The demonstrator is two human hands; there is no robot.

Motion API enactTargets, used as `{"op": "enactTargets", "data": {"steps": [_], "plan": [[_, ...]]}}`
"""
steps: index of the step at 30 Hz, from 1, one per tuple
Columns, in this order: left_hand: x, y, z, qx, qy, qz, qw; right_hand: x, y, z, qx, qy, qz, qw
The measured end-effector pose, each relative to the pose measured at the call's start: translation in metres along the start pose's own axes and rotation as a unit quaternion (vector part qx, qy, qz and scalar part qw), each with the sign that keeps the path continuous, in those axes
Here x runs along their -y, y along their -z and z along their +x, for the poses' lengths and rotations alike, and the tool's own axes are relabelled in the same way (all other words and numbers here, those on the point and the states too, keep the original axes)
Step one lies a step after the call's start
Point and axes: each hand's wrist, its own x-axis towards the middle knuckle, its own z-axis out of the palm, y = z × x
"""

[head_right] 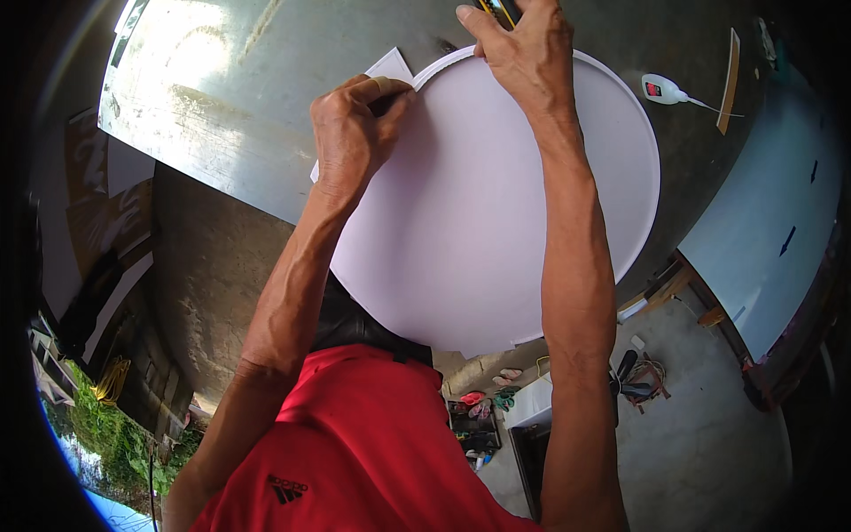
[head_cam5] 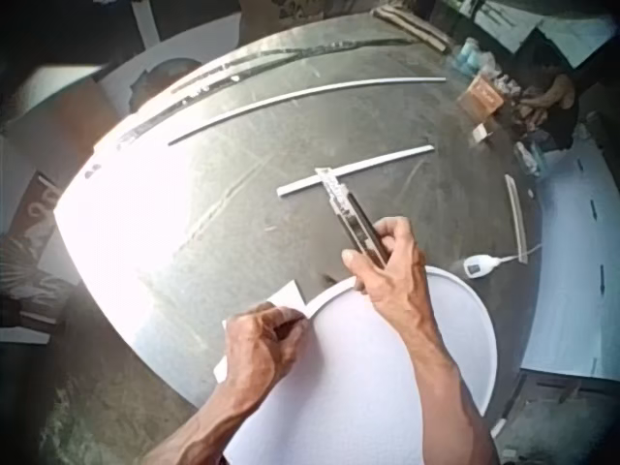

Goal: The person applies glue to the edge of a large white circular plastic sheet and presses a thin white plastic strip onto it. They use a utility knife to cut the strip to length and continue attaching it along the perimeter of the sheet.

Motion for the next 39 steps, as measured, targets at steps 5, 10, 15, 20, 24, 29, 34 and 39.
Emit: {"op": "enactTargets", "data": {"steps": [5, 10, 15, 20, 24, 29, 34, 39], "plan": [[0.003, -0.007, -0.001, -0.032, -0.005, -0.047, 0.998, -0.004, 0.010, -0.095, 0.043, -0.085, 0.031, 0.995], [0.000, -0.005, -0.001, -0.032, -0.001, -0.048, 0.998, -0.024, -0.009, -0.153, 0.065, 0.006, -0.118, 0.991], [0.003, -0.004, 0.000, -0.017, -0.008, -0.009, 1.000, -0.027, -0.025, -0.160, 0.031, 0.062, -0.177, 0.982], [0.002, -0.004, -0.001, -0.024, -0.011, -0.014, 1.000, -0.020, -0.031, -0.168, 0.030, 0.066, -0.202, 0.977], [0.003, -0.005, -0.002, -0.021, -0.010, -0.011, 1.000, -0.023, -0.038, -0.172, -0.004, 0.081, -0.223, 0.971], [0.003, -0.005, -0.001, -0.028, -0.018, -0.007, 0.999, -0.024, -0.038, -0.172, -0.002, 0.085, -0.232, 0.969], [0.002, -0.005, -0.002, -0.028, -0.015, -0.020, 0.999, -0.022, -0.039, -0.172, -0.003, 0.088, -0.238, 0.967], [0.001, -0.004, -0.001, -0.025, -0.013, -0.022, 0.999, -0.023, -0.043, -0.173, -0.014, 0.092, -0.243, 0.966]]}}
